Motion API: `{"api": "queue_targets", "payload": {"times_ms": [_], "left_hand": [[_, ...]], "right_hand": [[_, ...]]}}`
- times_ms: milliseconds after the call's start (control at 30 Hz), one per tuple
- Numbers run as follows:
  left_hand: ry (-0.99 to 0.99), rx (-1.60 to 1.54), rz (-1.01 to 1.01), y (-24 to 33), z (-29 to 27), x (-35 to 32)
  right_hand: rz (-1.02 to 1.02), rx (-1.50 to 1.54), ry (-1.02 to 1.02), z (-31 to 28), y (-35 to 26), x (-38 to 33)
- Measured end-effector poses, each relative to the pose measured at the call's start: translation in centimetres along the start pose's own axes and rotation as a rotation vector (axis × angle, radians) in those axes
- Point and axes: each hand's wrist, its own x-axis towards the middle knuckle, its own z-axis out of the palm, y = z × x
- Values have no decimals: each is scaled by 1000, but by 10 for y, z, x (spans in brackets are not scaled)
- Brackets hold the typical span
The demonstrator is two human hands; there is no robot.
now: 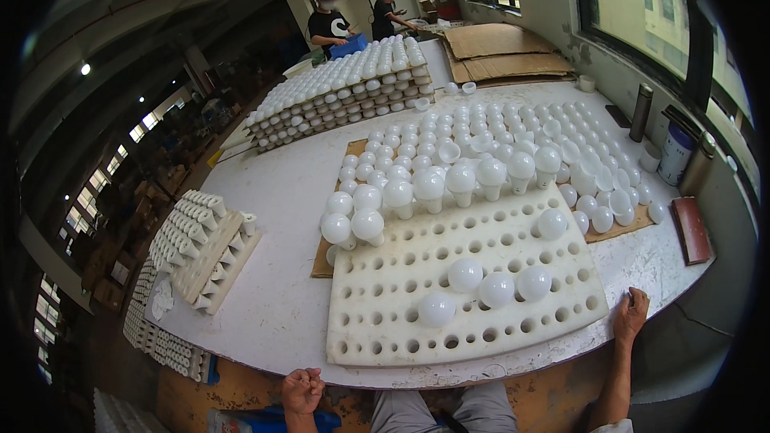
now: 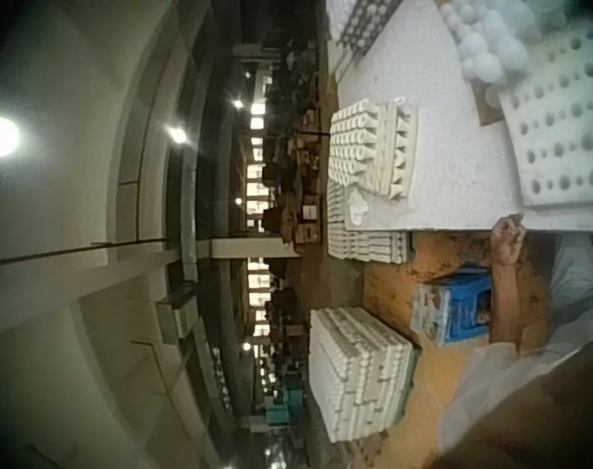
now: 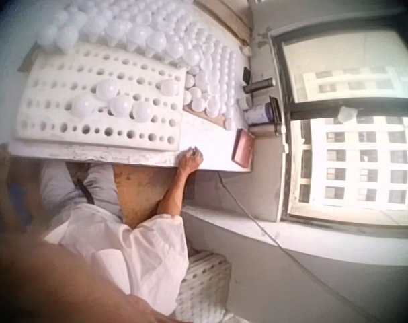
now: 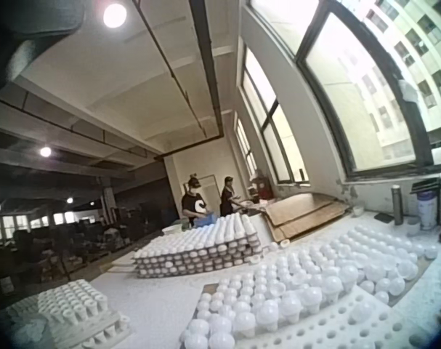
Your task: The person assembles light bulbs by attaching plastic diffuser covers onto bulb bases by hand, then places the assembled bulbs into holes on a foam tray.
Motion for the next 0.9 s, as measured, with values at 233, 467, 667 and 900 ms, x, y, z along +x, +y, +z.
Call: {"api": "queue_targets", "payload": {"times_ms": [233, 467, 667, 900], "left_hand": [[69, -17, -12, -7, -2, -9], [-96, -144, 38, -4, 16, 3], [-327, -280, 31, -5, 24, 9], [-391, -364, 83, -6, 29, -8]], "right_hand": [[15, -2, -8, -6, 2, -3], [0, -65, -94, 0, 10, 6], [61, -134, -156, 1, 23, 14], [83, -124, -163, 1, 24, 11]]}}
